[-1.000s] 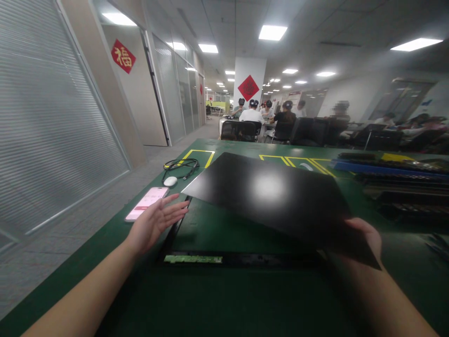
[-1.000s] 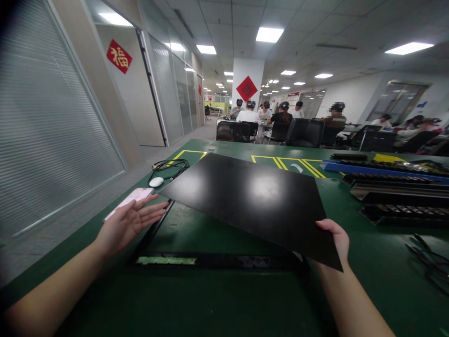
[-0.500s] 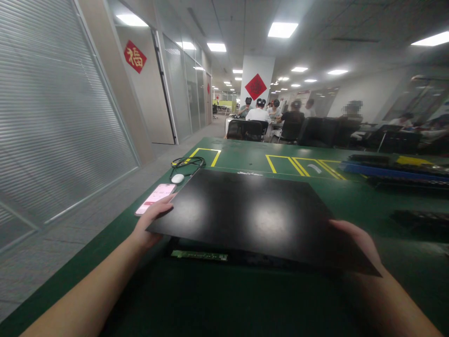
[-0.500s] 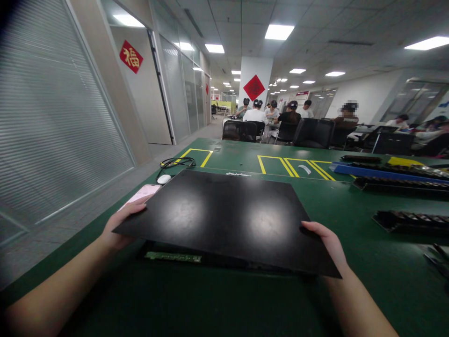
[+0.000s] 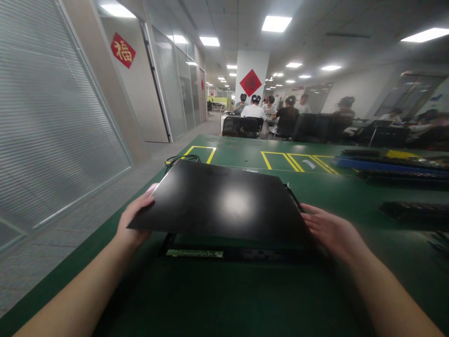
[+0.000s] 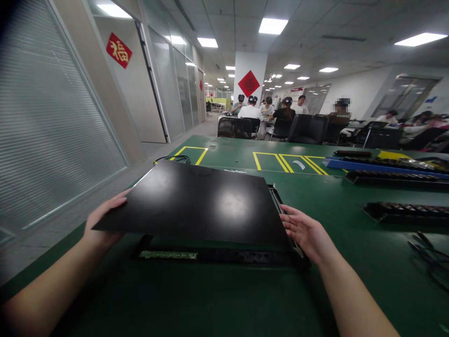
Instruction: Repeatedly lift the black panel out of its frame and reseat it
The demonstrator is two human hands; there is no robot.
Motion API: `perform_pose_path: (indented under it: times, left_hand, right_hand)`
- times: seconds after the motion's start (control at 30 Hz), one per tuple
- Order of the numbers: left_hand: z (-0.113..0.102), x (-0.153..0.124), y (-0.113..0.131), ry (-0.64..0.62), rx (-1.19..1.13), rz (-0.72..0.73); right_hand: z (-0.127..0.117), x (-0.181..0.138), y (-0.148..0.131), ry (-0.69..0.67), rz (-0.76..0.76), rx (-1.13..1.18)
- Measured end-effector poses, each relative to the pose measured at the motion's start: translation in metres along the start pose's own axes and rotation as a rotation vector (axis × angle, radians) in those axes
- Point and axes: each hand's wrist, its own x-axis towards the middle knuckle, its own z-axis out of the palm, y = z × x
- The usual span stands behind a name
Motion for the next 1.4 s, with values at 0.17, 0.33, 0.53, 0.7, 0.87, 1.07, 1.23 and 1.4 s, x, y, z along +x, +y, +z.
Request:
perform_pose_path:
  times: [0.17, 0.33, 0.53, 0.7, 0.87, 1.07, 1.23, 1.4]
  left_hand:
    - [0.001, 0.001, -0.004, -0.099, 0.048, 0.028]
    - [0.002, 0.001, -0.007, -0.094, 0.086, 0.043]
    - [0.012, -0.004, -0.012, -0.166, 0.160, 0.023]
    - [0.016, -0.005, -0.019, -0.162, 0.185, -0.067]
    - [0.017, -0.007, -0.020, -0.107, 0.242, -0.123]
    - [0.015, -0.006, -0.023, -0.176, 0.220, -0.188]
    - [0.016, -0.006, -0.024, -0.182, 0.210, -0.211]
    - [0.020, -0.008, -0.022, -0.182, 0.218, -0.234]
  right_hand:
    - [-0.002, 0.002, 0.001, 0.044, -0.040, -0.076]
    - [-0.006, 0.009, 0.005, 0.103, -0.087, -0.169]
    - [-0.012, 0.018, 0.008, 0.227, -0.089, -0.314]
    - [-0.017, 0.024, 0.012, 0.265, -0.104, -0.392]
    - [-0.021, 0.027, 0.014, 0.284, -0.110, -0.439]
    - [-0.020, 0.023, 0.011, 0.334, -0.162, -0.550]
    - [-0.017, 0.020, 0.010, 0.342, -0.155, -0.566]
    - [-0.014, 0.018, 0.008, 0.353, -0.173, -0.621]
